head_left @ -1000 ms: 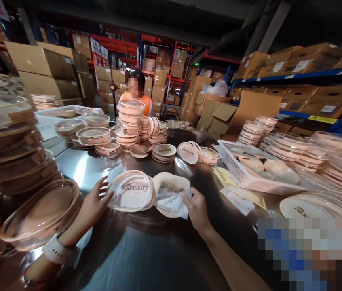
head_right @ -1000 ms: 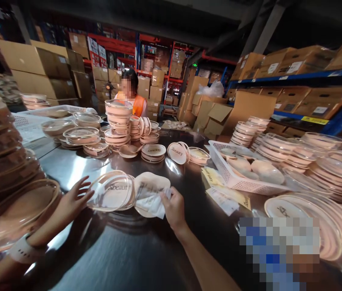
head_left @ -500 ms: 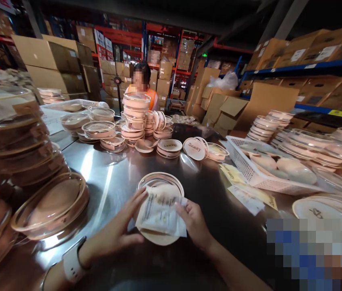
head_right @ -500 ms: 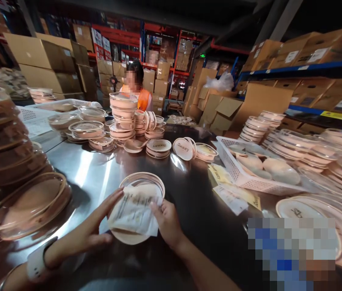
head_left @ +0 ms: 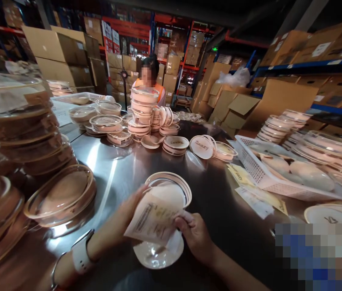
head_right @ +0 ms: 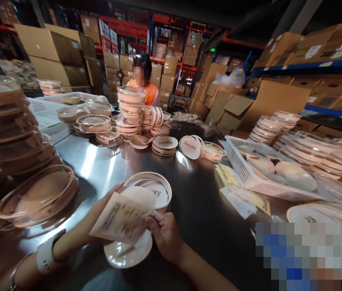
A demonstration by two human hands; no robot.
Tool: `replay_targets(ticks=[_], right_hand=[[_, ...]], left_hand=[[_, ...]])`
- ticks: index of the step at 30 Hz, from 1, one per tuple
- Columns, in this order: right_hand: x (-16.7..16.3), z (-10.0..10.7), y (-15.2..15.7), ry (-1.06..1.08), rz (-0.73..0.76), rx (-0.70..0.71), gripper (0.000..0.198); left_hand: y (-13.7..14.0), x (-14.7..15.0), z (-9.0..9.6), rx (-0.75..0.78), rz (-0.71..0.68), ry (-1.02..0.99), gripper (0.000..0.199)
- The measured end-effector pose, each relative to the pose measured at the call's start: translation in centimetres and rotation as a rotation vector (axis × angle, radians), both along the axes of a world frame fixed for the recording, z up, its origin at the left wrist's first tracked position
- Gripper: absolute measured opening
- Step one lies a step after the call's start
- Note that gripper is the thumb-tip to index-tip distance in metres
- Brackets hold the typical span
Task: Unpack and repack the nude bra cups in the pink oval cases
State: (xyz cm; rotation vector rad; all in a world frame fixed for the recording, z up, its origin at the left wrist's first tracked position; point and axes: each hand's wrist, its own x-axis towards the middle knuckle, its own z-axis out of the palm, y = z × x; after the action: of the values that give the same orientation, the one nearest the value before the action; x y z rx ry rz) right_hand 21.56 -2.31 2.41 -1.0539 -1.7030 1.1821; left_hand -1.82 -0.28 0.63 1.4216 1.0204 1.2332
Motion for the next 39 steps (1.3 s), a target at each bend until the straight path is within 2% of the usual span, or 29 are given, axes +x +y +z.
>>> replay_targets(ticks=[1,3,4,6,8,10,13,16,19,20,21,24,27,30,33,36,39], right_hand=[[0.1,0.1,0.0,0.018,0.024,-0.006,0.058],[0.2,0.2,0.2,0.068,0.043,-0.085,0.064],[0.3,0.1,0.3,0.1,0.014,-0.137,0.065],[0.5,-0.1,0.9,0.177,-0.135,-0.198,0.06],[0.6,-0.4,1.6,0.293,-0.303,-0.19,0.047],[0.6,-0.6,2.2,0.425,-0.397,-0.166,0.041],[0.7,-0.3,2.8,0.529,-0.469,-0.145,0.043],[0.8,0.2,2.9,0.543,-0.538,-0.164,0.056],[0.9,0.5,3.0,0.558,-0.566,-0.139,0.087],[1.0,0.5,3.0,0.569,-0.578,-0.109,0.087],[1.0,0.4,3.0,0.576,-0.599,-0.072,0.078],[1.3,0.0,3.0,0.546,-0.691,0.036,0.032],[1.4,-0.6,2.9,0.483,-0.746,0.108,0.025],[1.4,-0.8,2.8,0.472,-0.74,0.125,0.03],[1.1,-0.6,2.8,0.541,-0.715,0.062,0.037],[0.8,-0.1,2.8,0.606,-0.668,-0.025,0.048],[0.6,0.4,2.9,0.673,-0.629,-0.061,0.064]], left_hand=[[0.3,0.0,0.0,-0.04,0.051,-0.063,0.056],[0.7,0.2,0.1,-0.197,0.053,-0.204,0.041],[0.8,0.3,0.1,-0.301,0.048,-0.293,0.039],[0.7,0.6,0.3,-0.465,0.063,-0.436,0.039],[0.3,1.0,0.7,-0.531,0.092,-0.491,0.04],[0.0,1.3,1.1,-0.568,0.064,-0.506,0.031],[-0.4,1.2,1.7,-0.654,-0.03,-0.538,0.022],[-0.6,1.0,1.7,-0.737,-0.138,-0.56,0.036],[-1.0,0.9,1.2,-0.75,-0.217,-0.579,0.047],[-1.1,0.9,1.1,-0.747,-0.231,-0.584,0.049],[-1.3,1.0,1.0,-0.751,-0.241,-0.585,0.051],[-1.4,1.3,1.3,-0.78,-0.244,-0.591,0.06],[-1.2,1.6,1.8,-0.747,-0.141,-0.596,0.057],[-0.9,1.7,1.9,-0.722,0.011,-0.595,0.05],[-0.6,1.8,1.3,-0.74,0.102,-0.543,0.038],[-0.6,1.8,0.7,-0.686,0.123,-0.512,0.03],[-0.7,1.7,0.5,-0.618,0.109,-0.498,0.034]])
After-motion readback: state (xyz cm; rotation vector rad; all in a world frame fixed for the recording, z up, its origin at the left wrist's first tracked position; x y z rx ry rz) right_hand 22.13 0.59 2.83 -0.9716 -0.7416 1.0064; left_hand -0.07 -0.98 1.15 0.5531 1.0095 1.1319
